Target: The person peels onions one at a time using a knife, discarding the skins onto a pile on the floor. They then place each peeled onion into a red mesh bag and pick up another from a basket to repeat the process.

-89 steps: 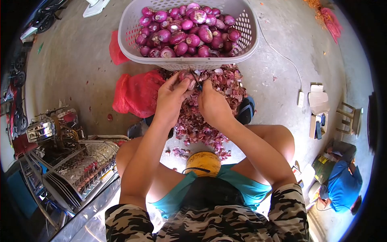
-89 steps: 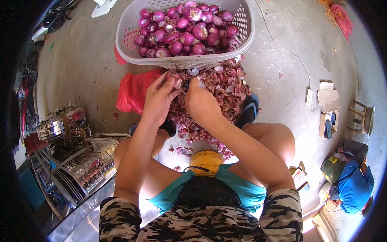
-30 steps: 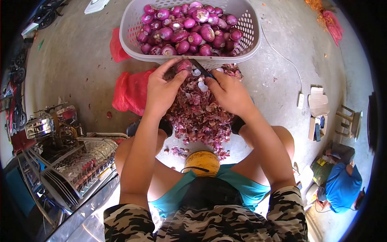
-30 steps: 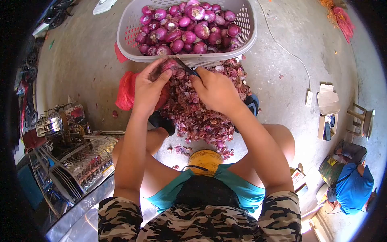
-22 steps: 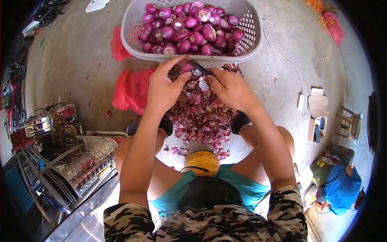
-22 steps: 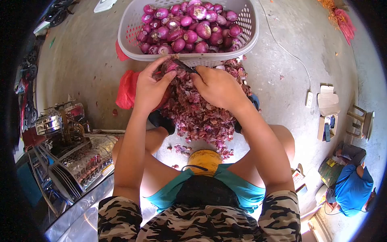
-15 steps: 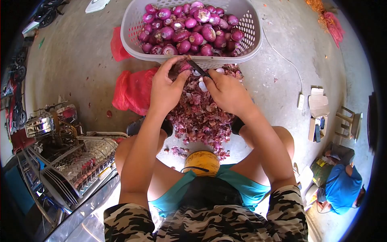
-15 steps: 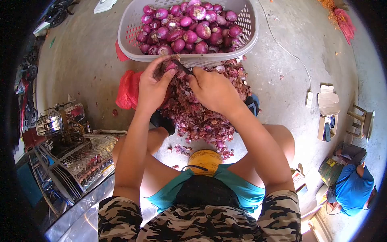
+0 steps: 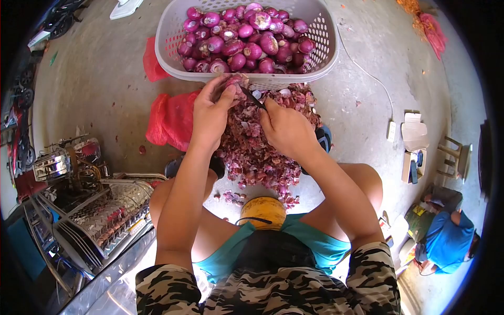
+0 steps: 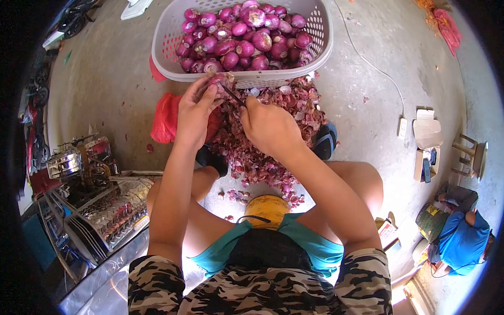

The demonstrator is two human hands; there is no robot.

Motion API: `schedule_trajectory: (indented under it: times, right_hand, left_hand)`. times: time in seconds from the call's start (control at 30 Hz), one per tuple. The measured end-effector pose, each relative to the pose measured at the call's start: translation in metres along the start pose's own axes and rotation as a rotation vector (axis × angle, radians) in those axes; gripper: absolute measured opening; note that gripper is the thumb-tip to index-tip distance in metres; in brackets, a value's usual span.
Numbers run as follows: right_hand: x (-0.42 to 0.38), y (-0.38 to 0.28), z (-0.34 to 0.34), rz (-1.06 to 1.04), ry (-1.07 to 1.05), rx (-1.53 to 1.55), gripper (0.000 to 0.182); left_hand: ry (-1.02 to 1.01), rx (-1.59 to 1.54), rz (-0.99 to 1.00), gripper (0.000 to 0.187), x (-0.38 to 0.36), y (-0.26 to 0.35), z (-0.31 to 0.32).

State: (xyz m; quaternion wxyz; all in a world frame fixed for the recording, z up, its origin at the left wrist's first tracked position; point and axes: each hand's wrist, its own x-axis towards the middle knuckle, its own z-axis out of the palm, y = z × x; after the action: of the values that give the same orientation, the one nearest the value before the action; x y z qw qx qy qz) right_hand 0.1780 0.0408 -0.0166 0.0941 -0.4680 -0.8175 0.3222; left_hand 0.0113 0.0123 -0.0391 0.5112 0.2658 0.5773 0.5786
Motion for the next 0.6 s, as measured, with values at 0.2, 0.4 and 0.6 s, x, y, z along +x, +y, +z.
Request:
schedule_trajectory:
  times: [0.2,0.4,0.6]
  right_hand:
    - [-0.002,0.004,-0.002,-0.039,0.003,-0.068,0.025]
    - [-0.003,0.007,-0.003,-0.046,0.002,-0.059,0.026]
    - [-0.001,0.005,-0.011,0.045,-0.047,0.017,0.027]
  left_hand:
    - [0.001,-0.071,-0.069,0.032,-0.001,-0.003,0.004]
    - [-0.032,-0.044,-0.079,0.035,-0.002,-0.002,0.007]
    - [-0.077,-0.021,-0.032,0.037,-0.002,0.003,0.009]
